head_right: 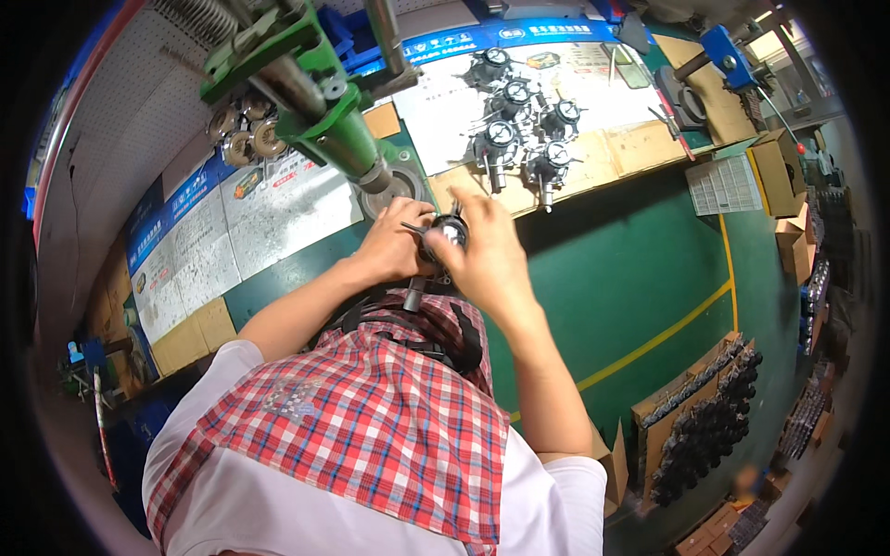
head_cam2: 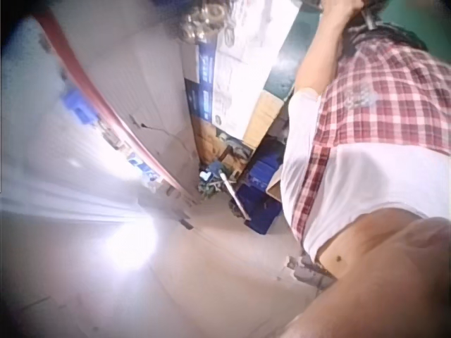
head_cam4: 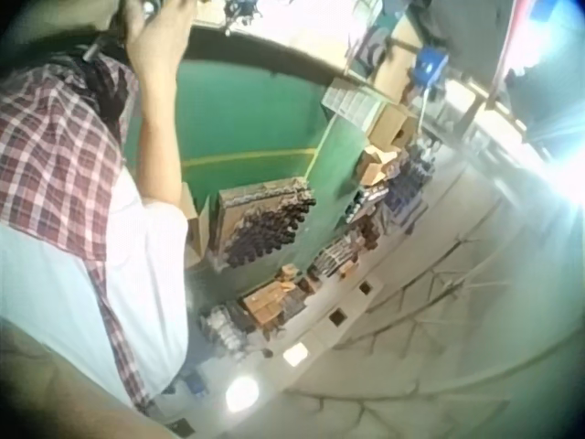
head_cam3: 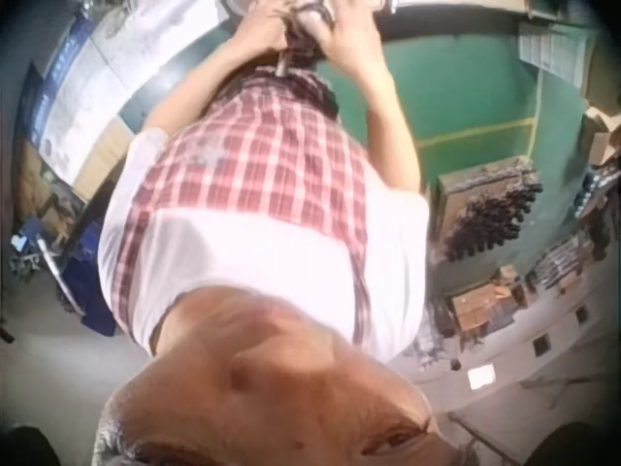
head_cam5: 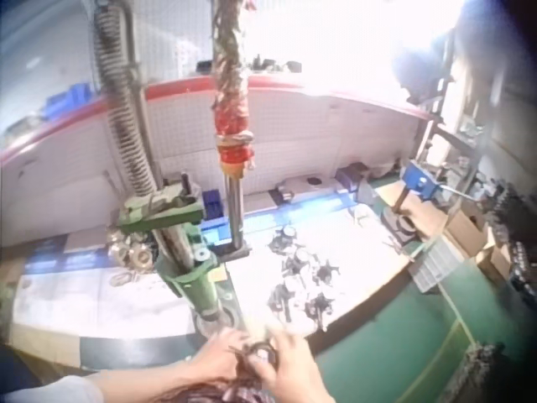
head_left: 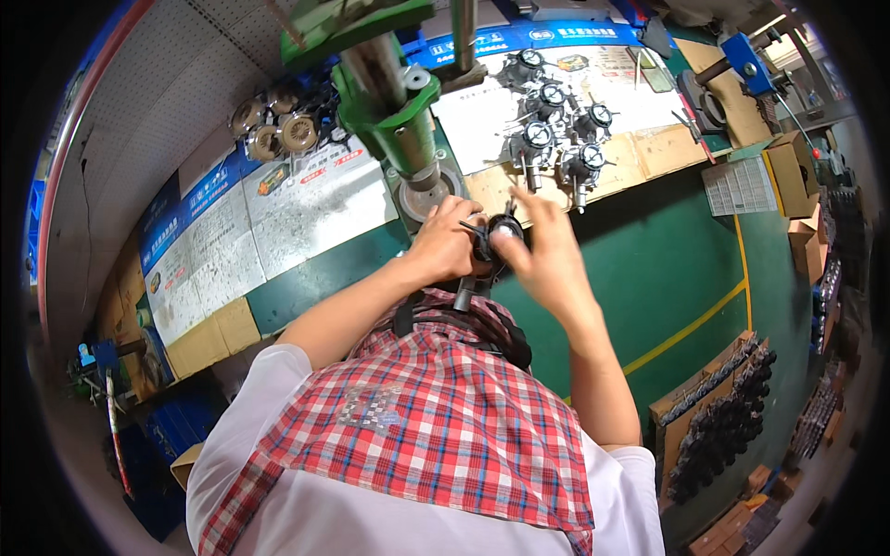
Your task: The person assembles small mechanical parts on a workbench using a hammer and a green press machine. They repeatedly pick up components, position them under the press, and strike them with the hammer to secure the assembly.
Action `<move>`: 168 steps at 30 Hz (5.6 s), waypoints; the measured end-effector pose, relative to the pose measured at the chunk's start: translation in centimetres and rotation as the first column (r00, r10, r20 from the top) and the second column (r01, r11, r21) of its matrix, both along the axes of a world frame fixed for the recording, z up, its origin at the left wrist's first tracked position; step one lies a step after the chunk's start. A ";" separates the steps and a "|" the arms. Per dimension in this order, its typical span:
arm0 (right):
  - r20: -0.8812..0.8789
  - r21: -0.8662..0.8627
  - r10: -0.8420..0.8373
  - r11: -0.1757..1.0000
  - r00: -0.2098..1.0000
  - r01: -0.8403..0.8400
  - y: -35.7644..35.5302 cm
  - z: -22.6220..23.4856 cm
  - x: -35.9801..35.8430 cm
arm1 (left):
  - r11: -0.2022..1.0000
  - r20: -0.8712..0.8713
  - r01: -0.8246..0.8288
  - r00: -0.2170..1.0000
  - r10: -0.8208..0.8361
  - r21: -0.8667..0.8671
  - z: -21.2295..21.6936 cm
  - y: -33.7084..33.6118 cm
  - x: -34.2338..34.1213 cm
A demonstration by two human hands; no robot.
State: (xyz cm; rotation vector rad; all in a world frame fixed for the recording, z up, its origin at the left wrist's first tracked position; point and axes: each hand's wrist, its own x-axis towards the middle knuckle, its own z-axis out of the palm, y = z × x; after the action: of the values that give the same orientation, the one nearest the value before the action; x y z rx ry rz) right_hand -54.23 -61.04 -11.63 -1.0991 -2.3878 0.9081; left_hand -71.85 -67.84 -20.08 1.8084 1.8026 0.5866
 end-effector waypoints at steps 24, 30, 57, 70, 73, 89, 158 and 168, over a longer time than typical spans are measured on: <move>-0.663 -0.167 -0.394 0.907 0.637 0.387 0.3 -0.7 7.4 | 0.982 0.948 0.180 0.317 -0.004 -0.056 6.4 5.4 1.2; -0.649 -0.313 -0.468 0.883 0.599 0.351 -0.1 -1.1 10.8 | 0.699 0.603 0.681 -0.657 0.452 0.218 5.4 8.3 4.5; -0.460 -0.682 -0.700 0.672 0.546 0.287 20.6 -2.9 26.3 | 0.419 0.416 0.906 -0.356 0.837 -0.066 -1.3 26.0 25.5; -0.247 -0.808 -0.722 0.522 0.647 0.274 38.9 -5.9 33.0 | 0.539 0.261 0.831 -0.494 0.829 -0.138 -3.2 41.1 32.4; -0.239 -0.848 -0.725 0.480 0.646 0.225 41.8 -7.0 33.4 | 0.552 0.304 0.818 -0.491 0.816 -0.160 -3.5 43.4 32.2; 0.420 0.089 -0.309 0.950 0.853 0.299 57.2 -20.0 43.6 | 0.829 0.126 -0.540 0.841 0.526 0.144 -17.0 55.1 29.8; 0.350 -0.140 0.021 0.990 0.937 0.030 54.9 -13.9 32.1 | 0.698 0.220 -0.698 0.664 0.715 -0.160 -20.0 54.7 32.1; 0.156 -0.569 -0.374 0.722 0.914 0.393 61.8 -17.0 38.3 | 0.914 0.909 0.001 0.101 0.404 -0.406 -3.2 51.1 28.2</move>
State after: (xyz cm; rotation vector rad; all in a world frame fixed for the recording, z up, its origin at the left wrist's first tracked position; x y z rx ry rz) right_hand -15.97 0.77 -28.68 -1.7615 -1.7931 1.5294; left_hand -43.61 -16.79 -23.23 0.4681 0.9799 1.1776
